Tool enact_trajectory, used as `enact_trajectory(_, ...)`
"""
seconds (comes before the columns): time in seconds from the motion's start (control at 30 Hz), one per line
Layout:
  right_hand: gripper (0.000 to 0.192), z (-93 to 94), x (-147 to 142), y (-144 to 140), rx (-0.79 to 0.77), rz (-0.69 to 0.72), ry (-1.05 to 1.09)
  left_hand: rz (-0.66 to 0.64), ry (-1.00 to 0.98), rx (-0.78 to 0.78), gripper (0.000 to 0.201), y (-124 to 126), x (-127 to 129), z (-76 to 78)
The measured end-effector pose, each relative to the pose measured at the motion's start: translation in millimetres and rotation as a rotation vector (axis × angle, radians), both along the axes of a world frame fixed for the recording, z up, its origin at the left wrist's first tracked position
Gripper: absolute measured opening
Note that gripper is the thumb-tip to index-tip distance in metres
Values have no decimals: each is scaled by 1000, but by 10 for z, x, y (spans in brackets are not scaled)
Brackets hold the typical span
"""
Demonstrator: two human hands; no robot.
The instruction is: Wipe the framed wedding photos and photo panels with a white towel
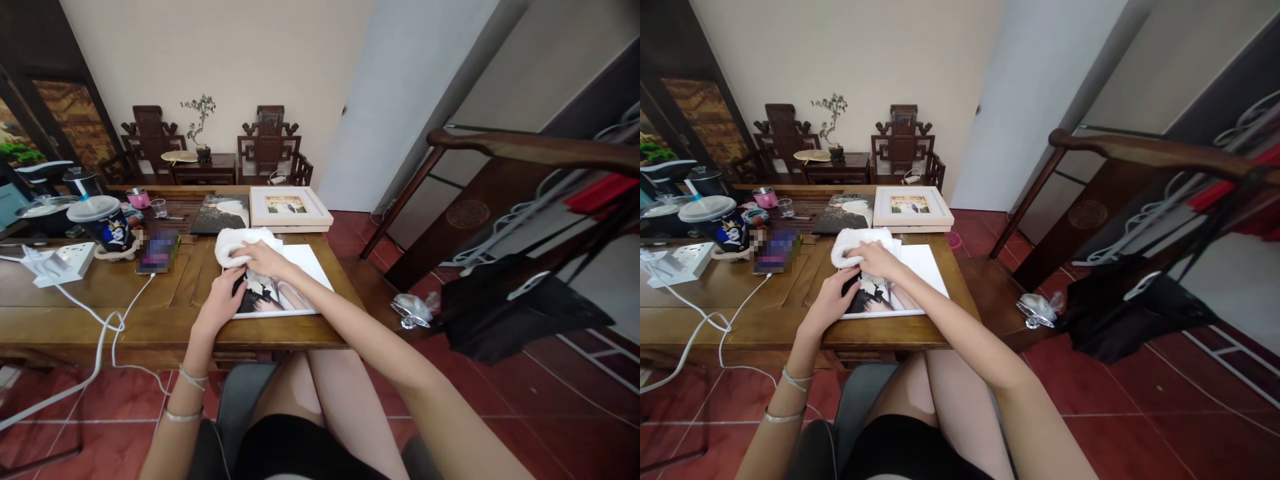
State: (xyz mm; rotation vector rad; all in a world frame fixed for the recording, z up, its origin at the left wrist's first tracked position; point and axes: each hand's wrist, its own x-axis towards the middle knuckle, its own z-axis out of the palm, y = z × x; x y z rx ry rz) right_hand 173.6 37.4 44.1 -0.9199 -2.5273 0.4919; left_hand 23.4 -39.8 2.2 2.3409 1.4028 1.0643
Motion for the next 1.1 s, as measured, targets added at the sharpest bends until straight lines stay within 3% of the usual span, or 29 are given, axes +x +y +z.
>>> enact_trajectory(0.27, 55, -95, 1096, -35, 65, -106, 56, 16, -56, -49, 37, 19, -15, -36)
enact_trajectory(0.37, 56, -165, 1423, -177, 64, -123, 28, 39, -95, -71, 37, 23, -20, -39)
enact_trajectory(0.47, 59, -203, 1571, -510, 50, -87, 9, 40, -112, -89, 38, 13, -28, -21)
enact_trajectory(0.6, 65, -145, 1559, -1007, 20, -26, -72, 42, -76, -90, 39, -13, -33, 12)
enact_trajectory(0.7, 66, -95, 1486, -1122, 15, -38, -142, 55, -29, -92, 40, -17, -31, 8)
enact_trajectory(0.8, 65, -113, 1414, -936, 56, -88, -172, 62, -7, -84, 39, -5, -32, -20)
enact_trajectory(1.0, 52, -187, 1333, -207, 148, -168, -118, 59, 47, -76, 38, 13, -42, -52)
enact_trajectory(1.1, 47, -183, 1321, 1, 167, -202, -70, 53, 36, -65, 37, 17, -48, -50)
